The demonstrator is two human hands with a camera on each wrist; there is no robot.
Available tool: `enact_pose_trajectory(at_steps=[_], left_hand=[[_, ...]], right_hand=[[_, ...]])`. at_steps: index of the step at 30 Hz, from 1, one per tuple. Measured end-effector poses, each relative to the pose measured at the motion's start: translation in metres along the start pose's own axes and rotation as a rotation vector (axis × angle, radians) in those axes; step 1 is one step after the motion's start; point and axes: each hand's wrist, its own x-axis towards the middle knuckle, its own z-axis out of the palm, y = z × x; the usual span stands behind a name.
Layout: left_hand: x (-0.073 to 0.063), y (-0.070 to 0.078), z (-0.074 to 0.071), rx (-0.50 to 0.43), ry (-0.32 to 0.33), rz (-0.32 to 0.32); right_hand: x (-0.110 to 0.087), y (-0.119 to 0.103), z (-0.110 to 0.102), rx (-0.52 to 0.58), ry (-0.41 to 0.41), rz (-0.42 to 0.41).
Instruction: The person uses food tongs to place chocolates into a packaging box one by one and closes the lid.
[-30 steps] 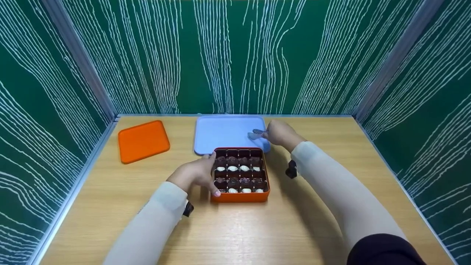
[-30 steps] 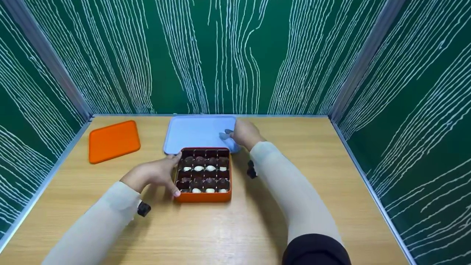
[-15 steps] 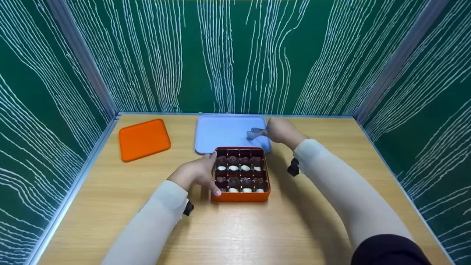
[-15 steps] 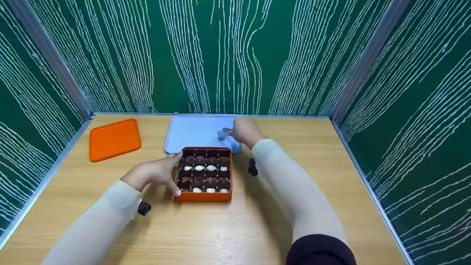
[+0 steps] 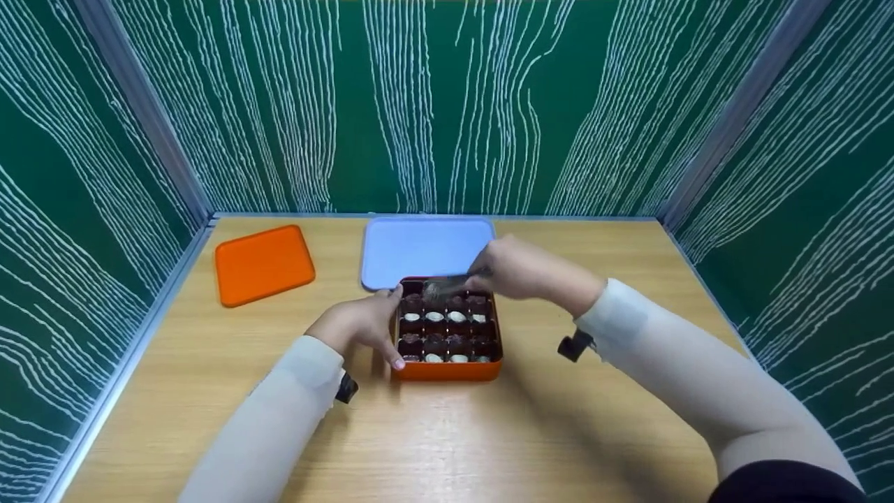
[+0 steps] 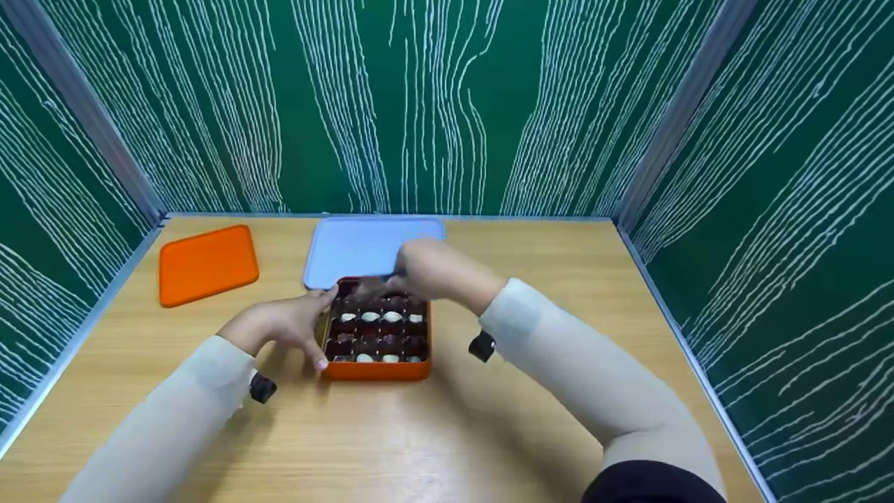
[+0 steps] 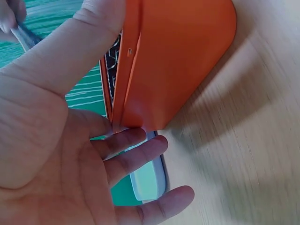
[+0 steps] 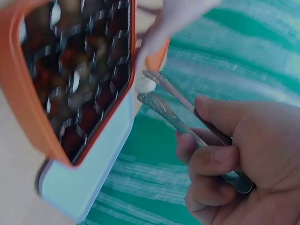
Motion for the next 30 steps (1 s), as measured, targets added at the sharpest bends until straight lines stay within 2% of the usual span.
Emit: enact_pose_trajectory(at_steps=[4, 6, 17, 30], left_hand=[[-0.001, -0.002, 0.0, -0.01, -0.001, -0.003], [-0.001, -0.003, 0.0, -0.016, -0.001, -0.005], [0.004, -0.004, 0.003, -0.008, 0.019, 0.009], [0.001, -0.002, 0.004, -0.027, 0.015, 0.004]], right_hand=[[-0.009, -0.023, 0.011, 0.008, -0.105, -0.065], [-0.009, -0.032, 0.017, -0.015, -0.127, -0.097], [0.003, -0.045, 0.038, -0.165, -0.145, -0.227], [0.008, -0.064, 0.04, -0.237, -0.199, -0.112]])
